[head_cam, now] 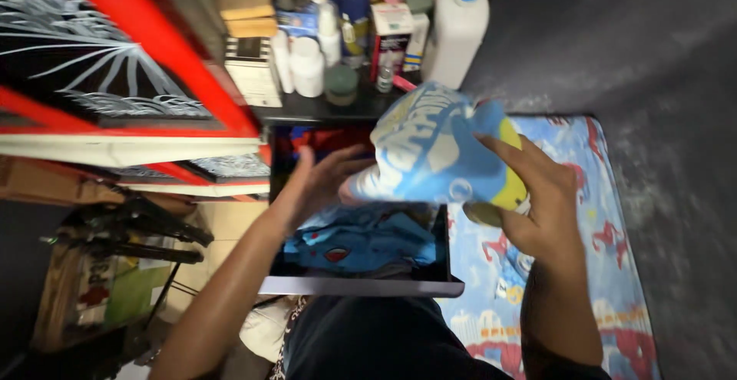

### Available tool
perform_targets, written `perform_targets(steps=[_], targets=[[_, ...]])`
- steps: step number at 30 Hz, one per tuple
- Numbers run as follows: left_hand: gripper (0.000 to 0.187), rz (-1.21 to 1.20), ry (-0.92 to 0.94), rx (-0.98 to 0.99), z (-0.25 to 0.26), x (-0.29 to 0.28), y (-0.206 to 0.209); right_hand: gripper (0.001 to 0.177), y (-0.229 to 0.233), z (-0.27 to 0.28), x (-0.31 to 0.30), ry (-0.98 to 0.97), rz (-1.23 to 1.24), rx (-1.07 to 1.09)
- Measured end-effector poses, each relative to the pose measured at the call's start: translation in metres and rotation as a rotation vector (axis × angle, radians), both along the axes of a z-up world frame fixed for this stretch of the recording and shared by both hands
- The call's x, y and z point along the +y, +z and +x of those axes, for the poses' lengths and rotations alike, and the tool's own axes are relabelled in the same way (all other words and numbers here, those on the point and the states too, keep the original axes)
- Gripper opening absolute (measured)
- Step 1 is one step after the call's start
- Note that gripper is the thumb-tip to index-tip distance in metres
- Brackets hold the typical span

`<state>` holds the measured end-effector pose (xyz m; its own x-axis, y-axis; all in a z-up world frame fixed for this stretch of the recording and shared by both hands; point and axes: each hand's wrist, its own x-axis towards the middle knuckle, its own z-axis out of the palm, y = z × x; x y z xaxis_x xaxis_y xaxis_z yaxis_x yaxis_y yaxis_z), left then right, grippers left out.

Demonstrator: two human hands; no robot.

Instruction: The person looks through a drawer containing clothes, moves several items around, and eventually places a folded piece of clothing into a pillowcase.

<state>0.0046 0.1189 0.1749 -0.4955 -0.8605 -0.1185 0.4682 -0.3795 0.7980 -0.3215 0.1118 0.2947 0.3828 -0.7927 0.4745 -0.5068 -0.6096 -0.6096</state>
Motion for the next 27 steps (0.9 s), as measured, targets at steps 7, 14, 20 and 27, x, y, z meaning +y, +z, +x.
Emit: perform_targets(steps=[7, 14, 20, 27], targets=[[0.107, 0.395, -0.015, 0.167, -0.015, 0.05, -0.001, 0.06, -0.112, -0.002, 0.0, 0.209, -0.262, -0.422], [0.057, 0.071, 0.395, 0.069, -0.034, 0.035, -0.004, 0.087, -0.177, -0.017, -0.004, -0.178, -0.888, -0.123], [0.049, -0.592, 0.338, -0.374, -0.104, -0.016, 0.062, 0.09, -0.206, -0.019, 0.041, -0.266, 0.515, -0.454], [0.037, -1.109, -0.084, -0.474, -0.221, -0.001, 0.147, 0.077, -0.197, -0.065, 0.065, -0.25, 0.588, -1.212]])
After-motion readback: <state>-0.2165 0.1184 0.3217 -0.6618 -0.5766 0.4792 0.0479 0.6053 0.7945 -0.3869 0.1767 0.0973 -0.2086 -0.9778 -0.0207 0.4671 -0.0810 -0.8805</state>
